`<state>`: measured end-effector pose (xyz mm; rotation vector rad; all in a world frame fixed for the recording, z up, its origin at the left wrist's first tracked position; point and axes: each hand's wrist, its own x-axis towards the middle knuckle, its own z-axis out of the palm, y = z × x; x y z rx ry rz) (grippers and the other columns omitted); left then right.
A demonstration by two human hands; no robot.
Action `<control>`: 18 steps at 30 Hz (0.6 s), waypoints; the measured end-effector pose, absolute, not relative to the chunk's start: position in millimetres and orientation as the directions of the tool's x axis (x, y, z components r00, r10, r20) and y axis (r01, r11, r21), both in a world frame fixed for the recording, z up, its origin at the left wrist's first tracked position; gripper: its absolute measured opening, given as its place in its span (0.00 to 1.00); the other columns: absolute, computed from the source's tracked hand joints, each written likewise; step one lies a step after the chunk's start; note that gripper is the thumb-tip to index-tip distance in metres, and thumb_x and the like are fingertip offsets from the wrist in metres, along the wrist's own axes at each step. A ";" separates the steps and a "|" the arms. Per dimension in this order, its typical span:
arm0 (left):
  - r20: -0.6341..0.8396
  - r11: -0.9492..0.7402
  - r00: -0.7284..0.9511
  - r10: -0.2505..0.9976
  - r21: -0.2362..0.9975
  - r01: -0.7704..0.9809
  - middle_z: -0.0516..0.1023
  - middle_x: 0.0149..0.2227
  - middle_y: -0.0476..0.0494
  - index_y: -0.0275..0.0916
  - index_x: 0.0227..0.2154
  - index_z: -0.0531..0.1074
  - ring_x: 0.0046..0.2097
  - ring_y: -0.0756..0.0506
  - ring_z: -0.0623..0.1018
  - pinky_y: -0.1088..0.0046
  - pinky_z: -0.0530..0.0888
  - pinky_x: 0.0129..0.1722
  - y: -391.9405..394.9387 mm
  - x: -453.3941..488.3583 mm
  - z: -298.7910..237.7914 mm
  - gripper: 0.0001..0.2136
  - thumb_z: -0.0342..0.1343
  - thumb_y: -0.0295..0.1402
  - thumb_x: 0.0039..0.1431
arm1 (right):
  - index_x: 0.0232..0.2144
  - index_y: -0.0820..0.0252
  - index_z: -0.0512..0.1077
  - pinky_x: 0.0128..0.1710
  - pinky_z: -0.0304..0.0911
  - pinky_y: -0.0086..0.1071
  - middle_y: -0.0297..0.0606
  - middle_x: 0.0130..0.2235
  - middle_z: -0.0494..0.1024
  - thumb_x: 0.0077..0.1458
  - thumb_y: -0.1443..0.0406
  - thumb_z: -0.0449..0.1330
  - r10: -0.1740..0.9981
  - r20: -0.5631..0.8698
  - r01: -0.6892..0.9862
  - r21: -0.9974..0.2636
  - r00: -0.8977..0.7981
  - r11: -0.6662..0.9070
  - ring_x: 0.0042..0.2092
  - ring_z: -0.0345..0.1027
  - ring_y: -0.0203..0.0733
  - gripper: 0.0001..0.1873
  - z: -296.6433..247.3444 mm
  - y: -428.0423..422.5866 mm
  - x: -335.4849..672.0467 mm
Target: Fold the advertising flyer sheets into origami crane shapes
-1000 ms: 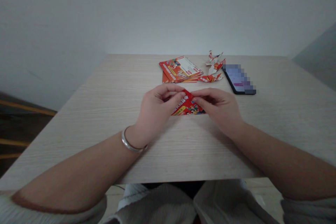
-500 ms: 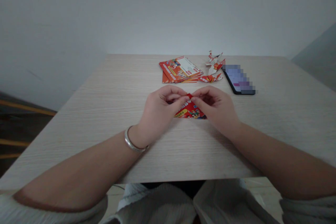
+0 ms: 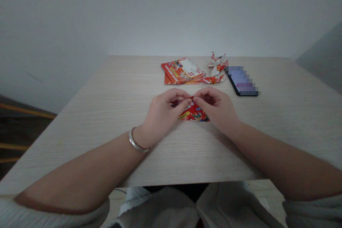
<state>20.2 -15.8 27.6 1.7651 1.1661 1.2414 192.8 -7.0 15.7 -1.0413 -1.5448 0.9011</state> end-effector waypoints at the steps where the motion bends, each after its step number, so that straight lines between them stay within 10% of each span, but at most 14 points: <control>1: 0.348 -0.377 0.148 0.926 0.876 0.300 0.83 0.30 0.48 0.38 0.33 0.79 0.31 0.50 0.80 0.77 0.74 0.31 -15.8 20.0 27.2 0.04 0.62 0.32 0.57 | 0.29 0.56 0.75 0.29 0.65 0.31 0.32 0.28 0.78 0.52 0.64 0.64 0.937 0.331 0.185 -0.920 -0.107 0.346 0.29 0.69 0.35 0.02 16.1 -7.2 192.7; 18: 0.225 -0.325 0.270 0.936 0.848 0.418 0.80 0.31 0.49 0.40 0.46 0.74 0.30 0.49 0.78 0.75 0.70 0.28 -10.2 17.2 14.7 0.11 0.59 0.33 0.61 | 0.27 0.56 0.71 0.29 0.59 0.31 0.30 0.27 0.75 0.55 0.65 0.60 0.934 0.326 0.446 -0.822 -0.146 0.356 0.28 0.64 0.35 0.05 19.2 5.8 200.2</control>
